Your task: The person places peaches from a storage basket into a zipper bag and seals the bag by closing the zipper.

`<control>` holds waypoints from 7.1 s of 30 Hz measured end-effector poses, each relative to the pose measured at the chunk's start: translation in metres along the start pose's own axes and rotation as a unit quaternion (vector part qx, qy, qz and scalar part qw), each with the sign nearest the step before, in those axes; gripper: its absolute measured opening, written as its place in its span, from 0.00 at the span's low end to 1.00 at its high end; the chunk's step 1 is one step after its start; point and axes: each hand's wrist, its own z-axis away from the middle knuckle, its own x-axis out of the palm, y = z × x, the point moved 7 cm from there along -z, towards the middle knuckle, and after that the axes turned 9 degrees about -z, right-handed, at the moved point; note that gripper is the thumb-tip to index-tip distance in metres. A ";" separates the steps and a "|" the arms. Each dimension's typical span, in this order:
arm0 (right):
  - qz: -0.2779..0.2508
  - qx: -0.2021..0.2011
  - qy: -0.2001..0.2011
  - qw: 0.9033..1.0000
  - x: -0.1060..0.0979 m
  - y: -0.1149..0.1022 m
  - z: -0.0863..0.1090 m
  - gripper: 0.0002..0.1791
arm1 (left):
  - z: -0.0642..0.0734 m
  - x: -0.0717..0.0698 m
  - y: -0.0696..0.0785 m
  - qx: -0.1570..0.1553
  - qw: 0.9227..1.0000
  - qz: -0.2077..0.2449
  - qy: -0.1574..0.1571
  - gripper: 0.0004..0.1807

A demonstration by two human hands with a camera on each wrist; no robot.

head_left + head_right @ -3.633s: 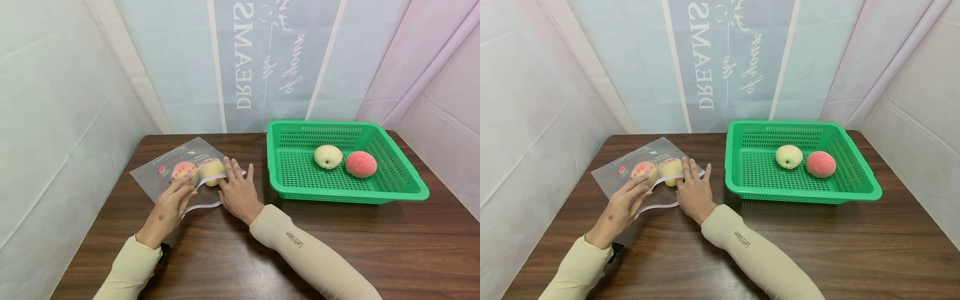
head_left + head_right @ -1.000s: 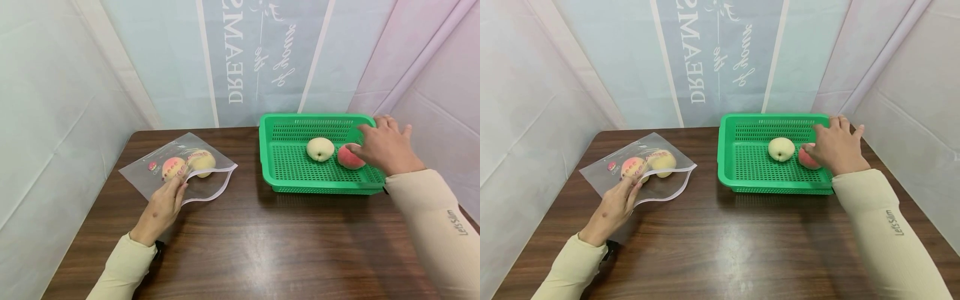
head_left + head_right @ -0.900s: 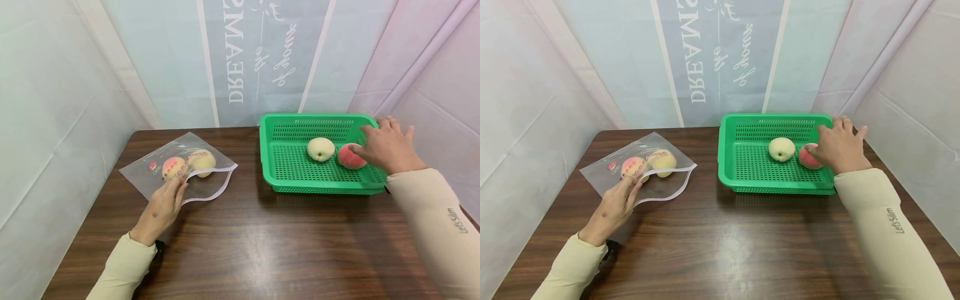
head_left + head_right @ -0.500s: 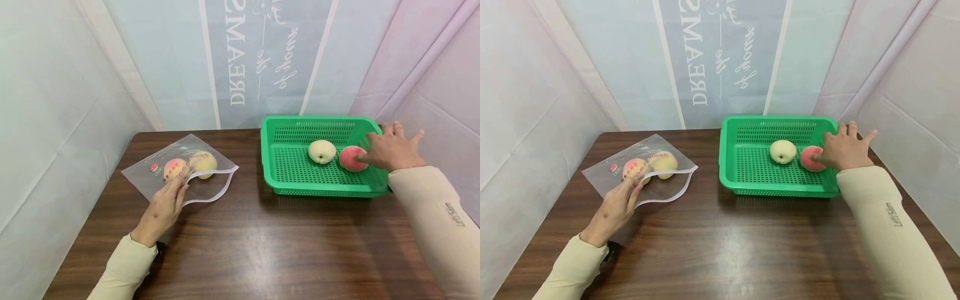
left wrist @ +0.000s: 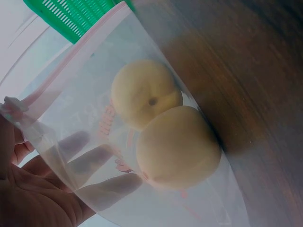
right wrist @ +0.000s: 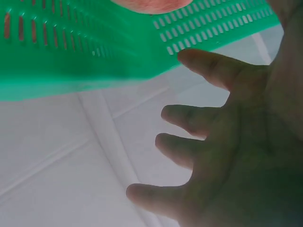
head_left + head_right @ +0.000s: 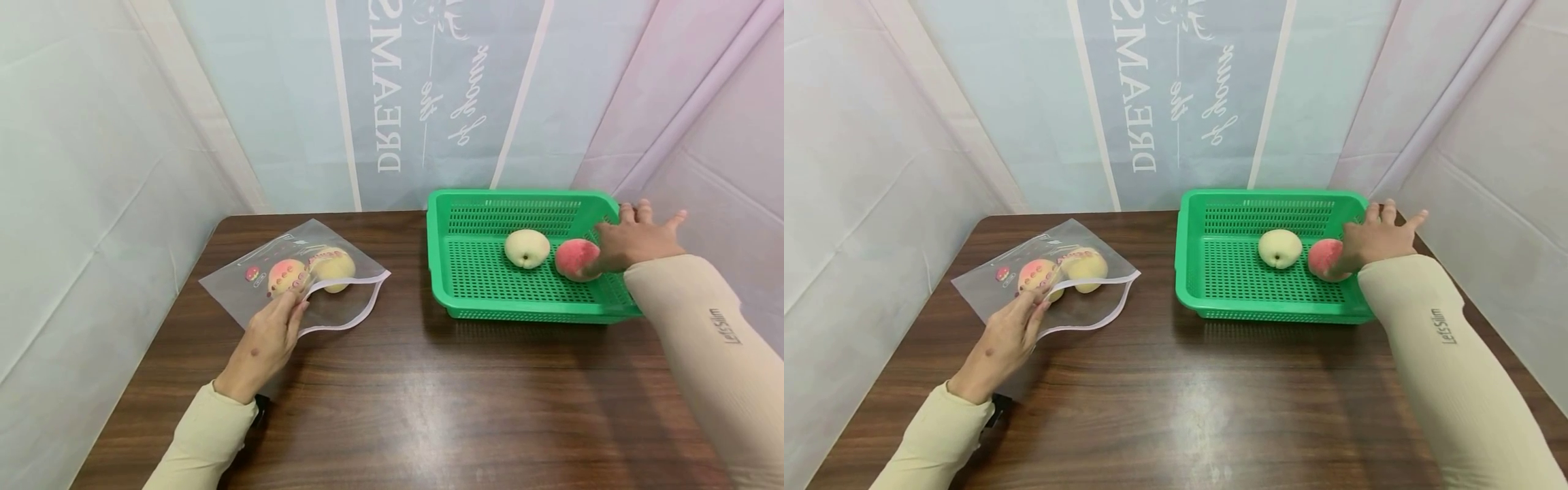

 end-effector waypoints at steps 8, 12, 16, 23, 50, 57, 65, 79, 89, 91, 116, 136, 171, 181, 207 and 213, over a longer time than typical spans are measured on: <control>0.002 0.017 -0.014 1.000 0.009 0.007 -0.005 0.58 | 0.000 0.003 -0.001 -0.004 1.000 0.002 -0.006 0.13; 0.021 0.016 -0.009 1.000 0.009 0.002 -0.010 0.53 | 0.000 0.002 -0.001 -0.006 1.000 -0.001 -0.007 0.14; 0.050 0.017 -0.005 0.999 0.010 -0.005 -0.015 0.51 | 0.000 0.001 -0.001 -0.010 1.000 -0.008 -0.006 0.13; 0.073 0.029 0.009 0.997 0.016 -0.010 -0.016 0.47 | 0.001 0.000 0.000 -0.007 1.000 -0.004 -0.002 0.12; 0.089 0.016 -0.011 0.996 0.028 -0.017 -0.028 0.38 | 0.001 0.003 -0.001 0.001 1.000 -0.002 0.003 0.11; 0.083 0.030 -0.022 0.996 0.030 -0.012 -0.029 0.40 | 0.001 0.003 -0.002 0.002 1.000 0.006 0.003 0.09; 0.087 -0.032 -0.019 0.996 0.028 -0.012 -0.035 0.26 | 0.001 0.002 -0.001 0.001 1.000 0.004 0.005 0.10; 0.040 -0.045 -0.030 0.998 0.014 -0.013 -0.033 0.33 | 0.002 0.002 -0.002 -0.006 1.000 -0.002 -0.003 0.09; 0.035 -0.075 0.021 0.996 0.001 -0.022 -0.029 0.44 | 0.001 0.000 0.001 -0.006 1.000 -0.003 -0.003 0.12; 0.036 -0.086 0.029 0.995 -0.002 -0.027 -0.028 0.46 | 0.001 0.001 0.001 -0.006 1.000 -0.004 -0.004 0.12; -0.008 -0.187 0.112 0.976 -0.033 -0.110 0.007 0.42 | 0.001 0.002 -0.001 0.000 1.000 0.005 0.001 0.07; -0.021 -0.236 0.139 0.961 -0.039 -0.164 0.020 0.42 | 0.000 0.003 -0.002 -0.009 1.000 0.002 0.001 0.07; 0.043 -0.358 0.172 0.917 0.006 -0.288 0.050 0.42 | 0.000 0.004 -0.003 -0.010 1.000 0.003 -0.003 0.12; 0.093 -0.361 0.177 0.911 0.027 -0.311 0.056 0.44 | -0.002 0.004 -0.003 -0.014 1.000 0.000 -0.006 0.12; 0.063 -0.321 0.194 0.925 0.071 -0.343 0.058 0.46 | 0.000 0.003 -0.003 -0.016 1.000 0.000 -0.007 0.12; 0.068 -0.305 0.206 0.927 0.078 -0.348 0.055 0.47 | -0.001 0.002 -0.002 -0.013 1.000 0.000 -0.006 0.12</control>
